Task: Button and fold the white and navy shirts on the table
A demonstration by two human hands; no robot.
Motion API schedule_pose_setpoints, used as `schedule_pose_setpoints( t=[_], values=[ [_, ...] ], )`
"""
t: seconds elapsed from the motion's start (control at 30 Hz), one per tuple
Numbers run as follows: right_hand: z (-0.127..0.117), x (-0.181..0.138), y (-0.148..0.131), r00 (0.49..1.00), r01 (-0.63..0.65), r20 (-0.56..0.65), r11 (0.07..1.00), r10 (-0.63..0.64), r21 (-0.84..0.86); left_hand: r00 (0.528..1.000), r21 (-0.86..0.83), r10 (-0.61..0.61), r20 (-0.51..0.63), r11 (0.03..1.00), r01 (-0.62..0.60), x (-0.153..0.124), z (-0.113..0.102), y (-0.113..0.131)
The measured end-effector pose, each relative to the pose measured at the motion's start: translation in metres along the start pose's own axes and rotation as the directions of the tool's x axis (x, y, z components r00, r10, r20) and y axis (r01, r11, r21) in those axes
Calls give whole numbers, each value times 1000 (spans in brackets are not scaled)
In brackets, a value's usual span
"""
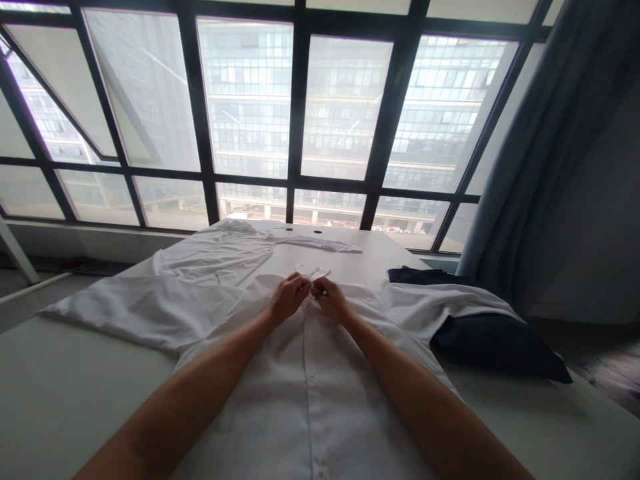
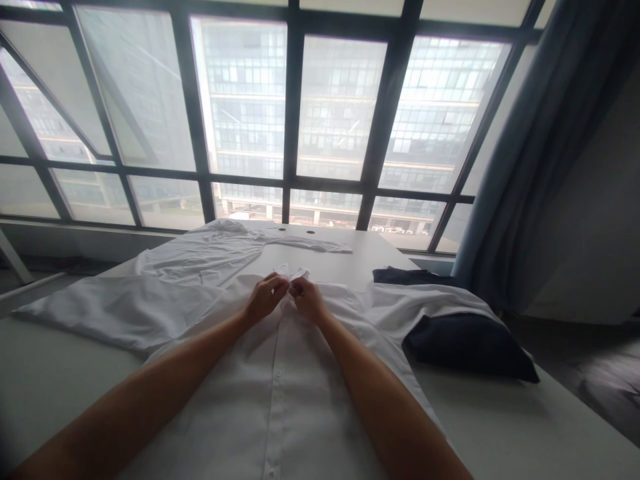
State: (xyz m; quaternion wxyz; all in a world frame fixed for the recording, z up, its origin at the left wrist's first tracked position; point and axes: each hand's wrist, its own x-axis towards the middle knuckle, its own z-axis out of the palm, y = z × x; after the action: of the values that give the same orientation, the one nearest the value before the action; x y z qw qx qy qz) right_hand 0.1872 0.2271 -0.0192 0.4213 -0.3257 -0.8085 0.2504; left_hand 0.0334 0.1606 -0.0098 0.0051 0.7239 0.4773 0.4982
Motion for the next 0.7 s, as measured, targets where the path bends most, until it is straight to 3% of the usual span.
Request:
schedule_pose_setpoints(
  t=[0.17, 0.4, 0.53, 0.7],
  values=[
    [-1, 1, 3, 993, -32, 115, 980, 10, 195, 990, 97, 69, 124, 992, -82, 2, -6, 0],
    [-1, 2, 8, 994, 26, 101, 990, -40, 140, 984, 136, 81, 157, 985, -102, 3, -5, -5],
    [-5, 1, 8, 992, 116, 50, 993, -115, -10, 995, 59, 16, 94, 998, -21, 2, 3, -9],
    [-12, -7, -8, 955, 287, -2, 929, -296, -235, 982, -145, -176, 62, 972, 183, 3, 11, -13]
  ],
)
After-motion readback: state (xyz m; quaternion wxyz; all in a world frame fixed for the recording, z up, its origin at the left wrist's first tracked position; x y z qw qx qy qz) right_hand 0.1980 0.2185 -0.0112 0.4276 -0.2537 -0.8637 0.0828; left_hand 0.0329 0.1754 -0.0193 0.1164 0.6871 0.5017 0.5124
